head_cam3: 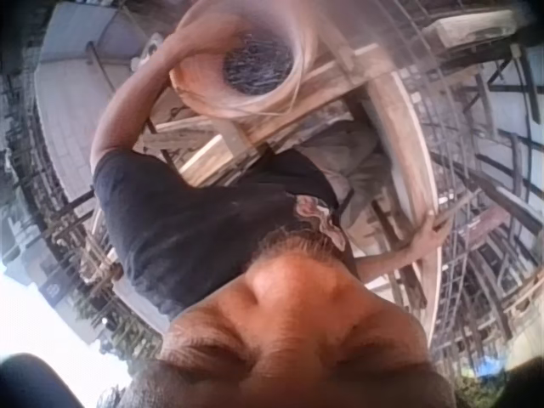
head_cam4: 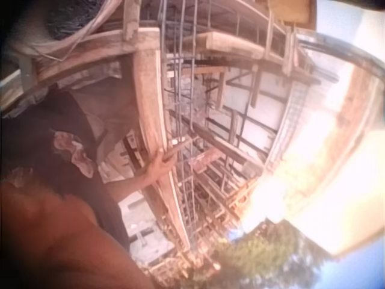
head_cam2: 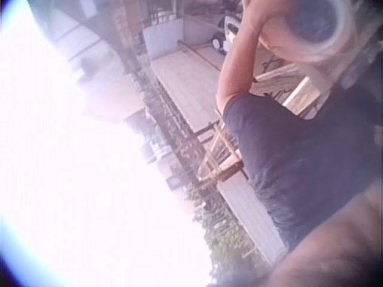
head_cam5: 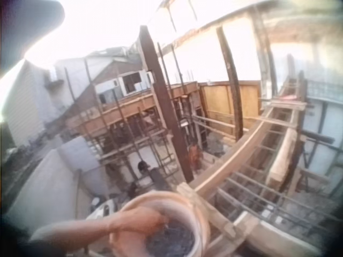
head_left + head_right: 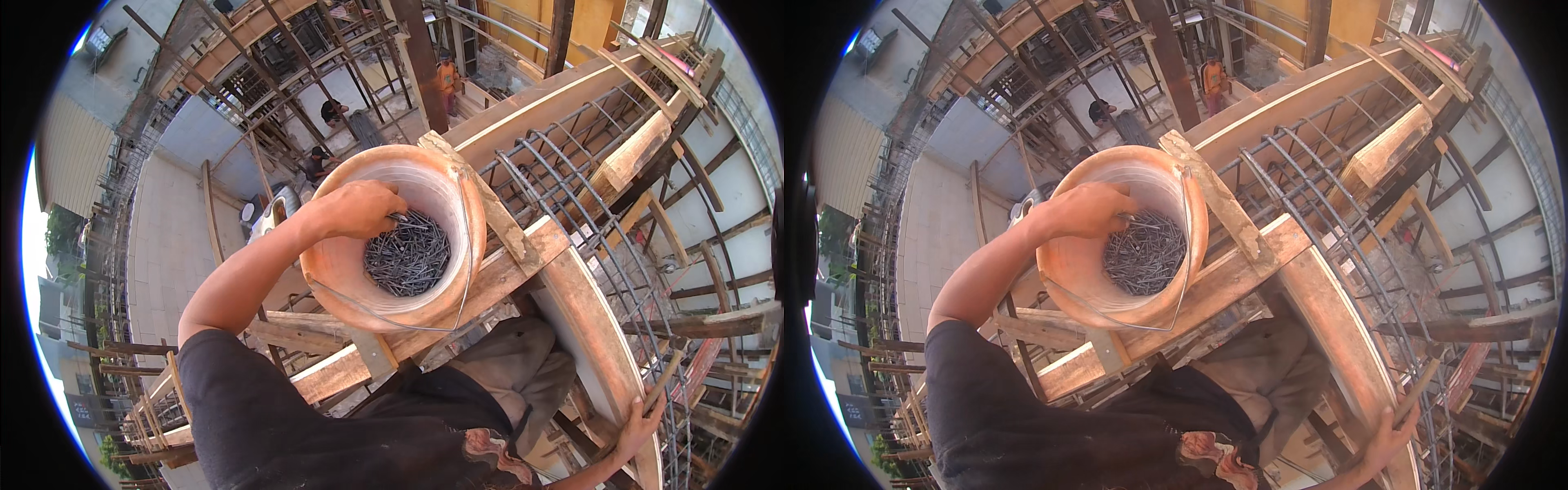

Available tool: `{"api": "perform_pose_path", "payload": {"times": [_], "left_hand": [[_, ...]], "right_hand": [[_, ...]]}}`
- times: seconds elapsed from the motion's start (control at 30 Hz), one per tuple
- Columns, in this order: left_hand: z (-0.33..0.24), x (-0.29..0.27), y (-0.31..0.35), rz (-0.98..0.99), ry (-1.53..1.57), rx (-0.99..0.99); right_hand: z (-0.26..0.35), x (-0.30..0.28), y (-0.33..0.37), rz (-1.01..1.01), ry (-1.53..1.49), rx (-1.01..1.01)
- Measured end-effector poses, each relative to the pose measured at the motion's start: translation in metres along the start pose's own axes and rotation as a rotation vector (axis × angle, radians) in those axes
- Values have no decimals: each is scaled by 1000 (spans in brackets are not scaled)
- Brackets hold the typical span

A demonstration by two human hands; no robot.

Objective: The person secures wooden boards to a concrete and rebar beam structure by picking nails from a bucket and driving them into the wood with a hammer.

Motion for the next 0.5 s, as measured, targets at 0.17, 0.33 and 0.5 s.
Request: {"api": "perform_pose_path", "payload": {"times": [0.17,0.33,0.5], "left_hand": [[0,-22,17,-74,243,-51],[10,-3,13,-115,801,-178],[23,22,7,-15,1319,-302]], "right_hand": [[-1,0,0,8,-8,10],[-3,1,-1,7,-27,22],[-4,1,-2,25,-16,33]]}}
Point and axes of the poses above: each hand's wrist, its own y-axis away from the middle knuckle, its own x-axis out of the palm, z = x × y, the point moved 9 cm from there along -y, towards the middle knuckle, and after that the axes turned 4 degrees about z, right-handed, at the moved point
